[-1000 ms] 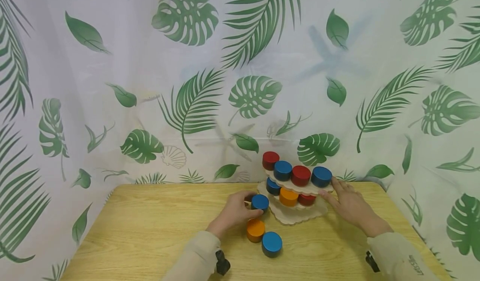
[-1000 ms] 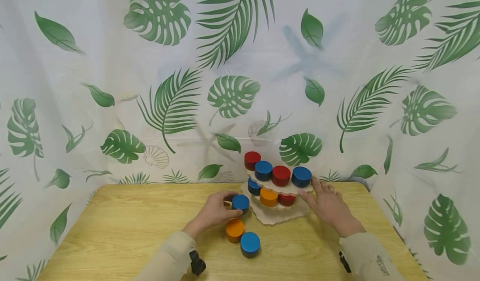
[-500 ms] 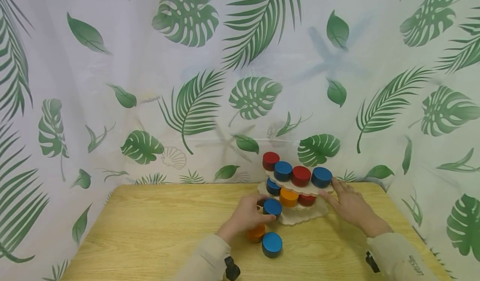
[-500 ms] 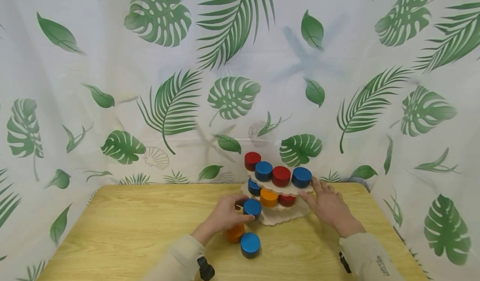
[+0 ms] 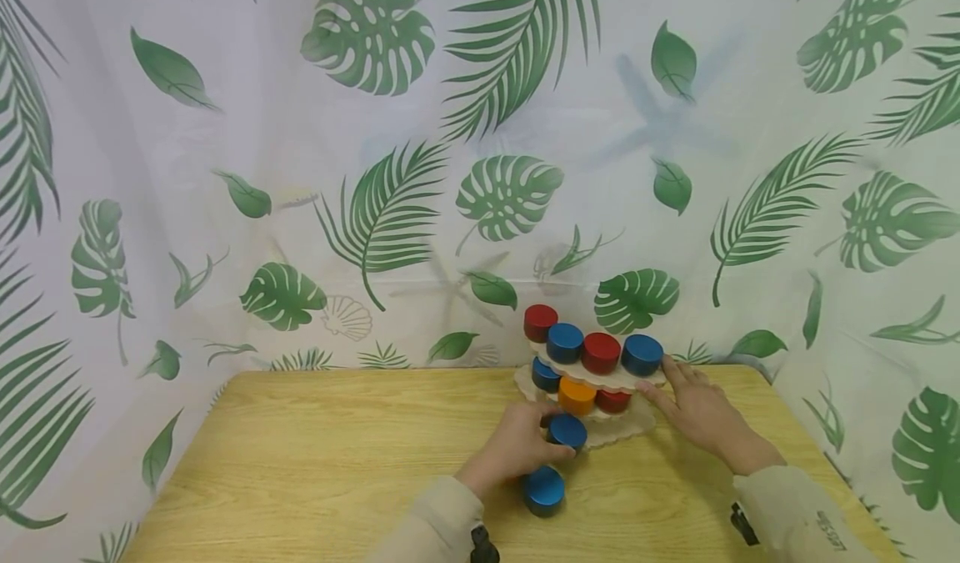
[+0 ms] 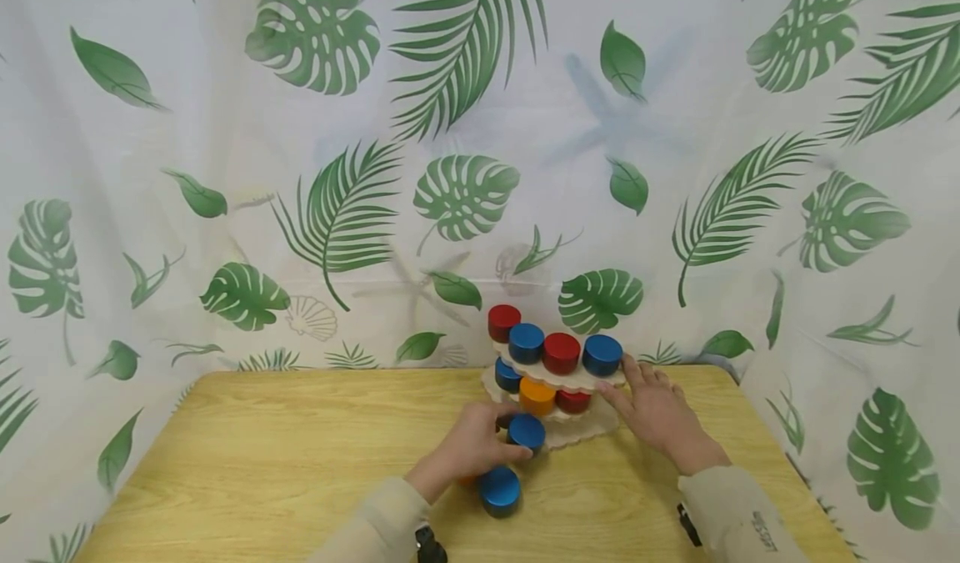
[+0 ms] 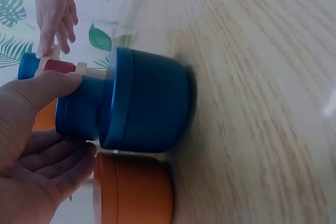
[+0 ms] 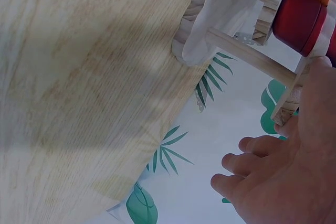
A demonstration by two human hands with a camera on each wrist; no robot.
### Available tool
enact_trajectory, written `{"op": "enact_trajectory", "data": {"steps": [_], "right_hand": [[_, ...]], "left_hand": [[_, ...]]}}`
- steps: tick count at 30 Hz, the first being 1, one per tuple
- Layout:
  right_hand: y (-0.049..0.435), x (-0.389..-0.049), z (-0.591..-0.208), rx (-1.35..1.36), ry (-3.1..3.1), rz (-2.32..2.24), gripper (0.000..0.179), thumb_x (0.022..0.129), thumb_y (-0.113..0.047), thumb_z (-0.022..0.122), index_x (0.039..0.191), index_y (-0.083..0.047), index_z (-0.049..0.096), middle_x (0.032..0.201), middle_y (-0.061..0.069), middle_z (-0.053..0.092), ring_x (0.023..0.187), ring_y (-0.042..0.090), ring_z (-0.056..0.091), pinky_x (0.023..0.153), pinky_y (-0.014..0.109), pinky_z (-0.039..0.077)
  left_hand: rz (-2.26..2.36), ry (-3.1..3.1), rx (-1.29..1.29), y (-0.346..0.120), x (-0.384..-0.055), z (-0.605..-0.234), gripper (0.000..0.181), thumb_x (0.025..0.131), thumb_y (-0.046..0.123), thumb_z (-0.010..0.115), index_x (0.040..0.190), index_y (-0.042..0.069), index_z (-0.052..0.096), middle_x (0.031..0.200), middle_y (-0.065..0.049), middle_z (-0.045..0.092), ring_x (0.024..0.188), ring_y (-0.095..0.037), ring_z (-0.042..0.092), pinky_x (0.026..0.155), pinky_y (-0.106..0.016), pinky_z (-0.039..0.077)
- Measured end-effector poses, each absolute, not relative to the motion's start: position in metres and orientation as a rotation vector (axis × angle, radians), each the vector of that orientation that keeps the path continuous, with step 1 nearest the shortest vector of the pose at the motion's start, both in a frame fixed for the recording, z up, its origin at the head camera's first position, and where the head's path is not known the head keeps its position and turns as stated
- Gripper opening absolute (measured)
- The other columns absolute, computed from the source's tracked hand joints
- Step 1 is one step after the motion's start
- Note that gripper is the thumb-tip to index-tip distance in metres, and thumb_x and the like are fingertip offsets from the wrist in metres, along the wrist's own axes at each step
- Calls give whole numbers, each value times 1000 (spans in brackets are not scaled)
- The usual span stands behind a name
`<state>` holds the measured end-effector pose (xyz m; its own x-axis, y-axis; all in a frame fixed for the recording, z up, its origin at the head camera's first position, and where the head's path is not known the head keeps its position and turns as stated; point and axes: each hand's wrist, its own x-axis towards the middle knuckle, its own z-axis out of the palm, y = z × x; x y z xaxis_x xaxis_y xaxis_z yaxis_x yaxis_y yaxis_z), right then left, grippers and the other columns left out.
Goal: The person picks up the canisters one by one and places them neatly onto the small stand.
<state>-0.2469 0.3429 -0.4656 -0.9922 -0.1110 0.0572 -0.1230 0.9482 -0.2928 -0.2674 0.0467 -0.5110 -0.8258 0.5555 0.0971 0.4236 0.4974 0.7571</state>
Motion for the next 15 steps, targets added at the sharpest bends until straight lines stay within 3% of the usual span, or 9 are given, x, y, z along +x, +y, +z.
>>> {"op": "enact_trajectory", "data": {"steps": [8,15], "right_hand": [[343,-248,-466,189,-3062,458,87,111,-56,40,156,19,30,158,44,34,143,68,32,111,80,32],[343,-247,-465,196,-3063,458,86,112,-55,39,155,20,30,158,44,33,142,69,32,111,80,32]], "left_hand": [[1196,2604,831,54,-265,-511,50,85,26,90,129,10,74,123,1,77,107,-8,67,91,-25,57],[1153,2631,844,60,-265,-512,47,84,26,91,126,10,76,114,1,79,93,-4,63,84,-21,54]]}}
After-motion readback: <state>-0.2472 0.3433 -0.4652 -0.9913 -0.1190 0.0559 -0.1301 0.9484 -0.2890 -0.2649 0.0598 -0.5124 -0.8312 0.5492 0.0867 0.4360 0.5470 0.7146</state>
